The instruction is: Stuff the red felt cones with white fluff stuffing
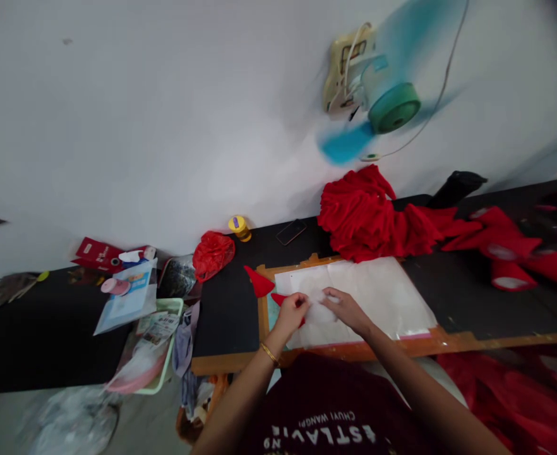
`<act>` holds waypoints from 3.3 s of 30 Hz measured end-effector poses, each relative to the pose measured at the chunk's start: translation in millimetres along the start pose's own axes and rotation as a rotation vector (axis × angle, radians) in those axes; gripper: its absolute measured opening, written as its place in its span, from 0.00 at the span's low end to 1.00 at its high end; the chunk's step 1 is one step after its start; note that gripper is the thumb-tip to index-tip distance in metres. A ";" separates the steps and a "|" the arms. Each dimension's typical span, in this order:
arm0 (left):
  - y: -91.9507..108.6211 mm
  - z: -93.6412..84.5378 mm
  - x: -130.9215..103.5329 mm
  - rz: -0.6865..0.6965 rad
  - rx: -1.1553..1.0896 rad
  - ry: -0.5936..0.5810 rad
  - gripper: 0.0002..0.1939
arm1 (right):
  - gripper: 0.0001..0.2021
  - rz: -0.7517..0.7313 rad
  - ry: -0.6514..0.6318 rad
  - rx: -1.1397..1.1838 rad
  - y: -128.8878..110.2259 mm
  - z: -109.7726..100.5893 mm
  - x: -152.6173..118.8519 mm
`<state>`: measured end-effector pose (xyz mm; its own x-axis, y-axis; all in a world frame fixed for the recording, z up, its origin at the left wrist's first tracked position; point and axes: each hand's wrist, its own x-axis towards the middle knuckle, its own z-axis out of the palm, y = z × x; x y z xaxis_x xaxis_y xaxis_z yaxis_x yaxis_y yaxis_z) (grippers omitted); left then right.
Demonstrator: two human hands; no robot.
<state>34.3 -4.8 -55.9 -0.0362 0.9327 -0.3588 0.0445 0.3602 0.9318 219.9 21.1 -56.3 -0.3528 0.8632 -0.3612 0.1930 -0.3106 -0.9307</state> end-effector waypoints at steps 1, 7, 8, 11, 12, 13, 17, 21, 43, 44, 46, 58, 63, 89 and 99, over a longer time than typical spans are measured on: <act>-0.8 -2.8 -0.4 0.001 -0.006 0.006 0.09 | 0.16 0.004 0.044 -0.011 2.3 -1.4 0.5; 4.3 -4.5 -6.0 0.003 -0.067 -0.061 0.26 | 0.16 -0.026 -0.002 -0.089 1.1 -0.7 2.2; 6.9 -1.1 -6.0 0.004 -0.080 -0.100 0.33 | 0.17 -0.067 -0.025 -0.082 -1.8 0.7 2.3; 13.4 9.2 -3.2 0.038 -0.094 -0.141 0.39 | 0.23 -0.200 -0.042 0.018 -8.2 1.4 0.1; 14.6 11.4 -1.8 0.053 -0.096 -0.108 0.35 | 0.26 -0.215 -0.035 0.078 -8.5 0.2 -1.5; 15.3 12.7 -0.5 0.067 -0.099 -0.061 0.31 | 0.27 -0.211 -0.021 0.142 -8.0 -1.3 -3.5; 15.2 14.4 -0.4 0.091 -0.141 0.069 0.27 | 0.22 -0.145 0.035 0.295 -1.9 -3.8 -9.3; 16.7 18.2 -7.0 0.080 -0.147 -0.015 0.26 | 0.20 -0.097 0.106 0.245 -2.8 3.9 -5.1; 7.7 19.4 -13.1 0.028 -0.058 0.262 0.13 | 0.17 -0.167 0.198 0.029 -13.2 13.9 -4.7; 7.6 20.4 -14.4 0.035 -0.045 0.252 0.12 | 0.15 -0.175 0.200 -0.014 -13.0 14.9 -5.4; 6.0 19.5 -16.7 0.032 -0.033 0.242 0.12 | 0.14 -0.171 0.223 -0.051 -10.8 13.2 -6.8; 7.4 20.7 -20.7 -0.067 -0.167 0.206 0.20 | 0.16 -0.204 0.133 -0.032 -11.7 11.9 -2.9; 9.3 18.4 -12.8 -0.072 -0.283 0.288 0.21 | 0.15 -0.125 0.199 -0.115 -10.2 4.0 -2.2; 18.3 11.4 1.0 -0.070 -0.270 0.105 0.21 | 0.36 -0.099 -0.025 0.169 -10.3 6.7 -3.5; 17.7 10.0 -7.0 -0.064 -0.121 0.021 0.23 | 0.11 -0.051 0.071 0.132 -15.1 9.5 -1.9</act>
<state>45.4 -4.7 -37.5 -0.0562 0.9070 -0.4174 -0.0793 0.4127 0.9074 209.0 20.4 -42.1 -0.2927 0.9038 -0.3123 0.0531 -0.3107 -0.9490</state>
